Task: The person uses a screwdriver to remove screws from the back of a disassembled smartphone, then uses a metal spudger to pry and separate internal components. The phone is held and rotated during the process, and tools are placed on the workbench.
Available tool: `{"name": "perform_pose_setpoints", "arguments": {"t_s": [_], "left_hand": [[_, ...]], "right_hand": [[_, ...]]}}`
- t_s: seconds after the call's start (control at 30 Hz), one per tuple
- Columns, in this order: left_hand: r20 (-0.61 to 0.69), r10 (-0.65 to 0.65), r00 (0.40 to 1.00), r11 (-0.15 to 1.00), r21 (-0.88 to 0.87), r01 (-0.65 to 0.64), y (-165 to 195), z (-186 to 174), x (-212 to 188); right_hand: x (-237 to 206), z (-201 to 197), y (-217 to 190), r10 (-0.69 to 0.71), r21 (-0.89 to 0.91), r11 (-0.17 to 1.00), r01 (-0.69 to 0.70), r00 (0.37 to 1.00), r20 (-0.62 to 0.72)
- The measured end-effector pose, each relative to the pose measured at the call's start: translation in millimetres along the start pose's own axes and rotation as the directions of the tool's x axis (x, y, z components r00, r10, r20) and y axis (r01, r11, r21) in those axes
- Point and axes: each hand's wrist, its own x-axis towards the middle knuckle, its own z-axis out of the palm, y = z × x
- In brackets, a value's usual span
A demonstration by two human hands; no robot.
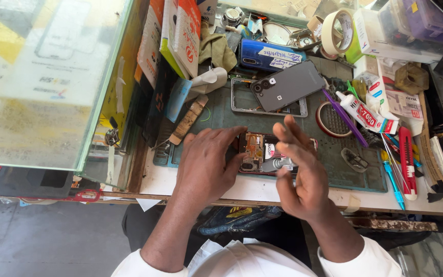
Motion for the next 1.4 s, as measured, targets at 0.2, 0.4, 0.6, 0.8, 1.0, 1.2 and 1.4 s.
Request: {"name": "perform_pose_setpoints", "arguments": {"t_s": [0.2,0.4,0.6,0.8,1.0,1.2,1.4], "left_hand": [[-0.007,0.025,1.000,1.000,0.005,-0.025,1.8,1.7,2.7],[-0.006,0.026,1.000,0.999,0.029,-0.025,4.8,3.1,4.1],[0.000,0.014,1.000,0.999,0.031,-0.014,6.0,4.8,4.6],[-0.032,0.043,0.999,0.999,0.027,-0.042,7.1,6.2,4.7],[-0.015,0.035,0.999,0.999,0.037,-0.034,6.2,8.4,5.5],[-0.017,0.028,0.999,0.999,0.026,-0.028,7.2,9.2,5.7],[-0.036,0.068,0.997,0.997,0.030,-0.067,5.3,11.1,5.9]], "right_hand": [[1.2,1.2,-2.6,0.047,0.129,0.991,-0.046,0.999,-0.009],[0.8,-4.7,-1.4,0.036,0.058,0.998,-0.036,0.999,-0.008],[-0.2,-4.9,1.5,0.018,0.065,0.998,-0.017,1.000,-0.021],[1.9,-5.1,1.6,0.023,0.145,0.989,-0.017,0.999,-0.039],[2.6,-5.1,1.5,0.024,0.130,0.991,-0.021,0.999,-0.023],[-1.3,-8.0,5.5,0.047,0.095,0.995,-0.043,0.998,-0.037],[-7.6,-10.0,8.2,0.121,0.067,0.991,-0.118,0.992,-0.037]]}}
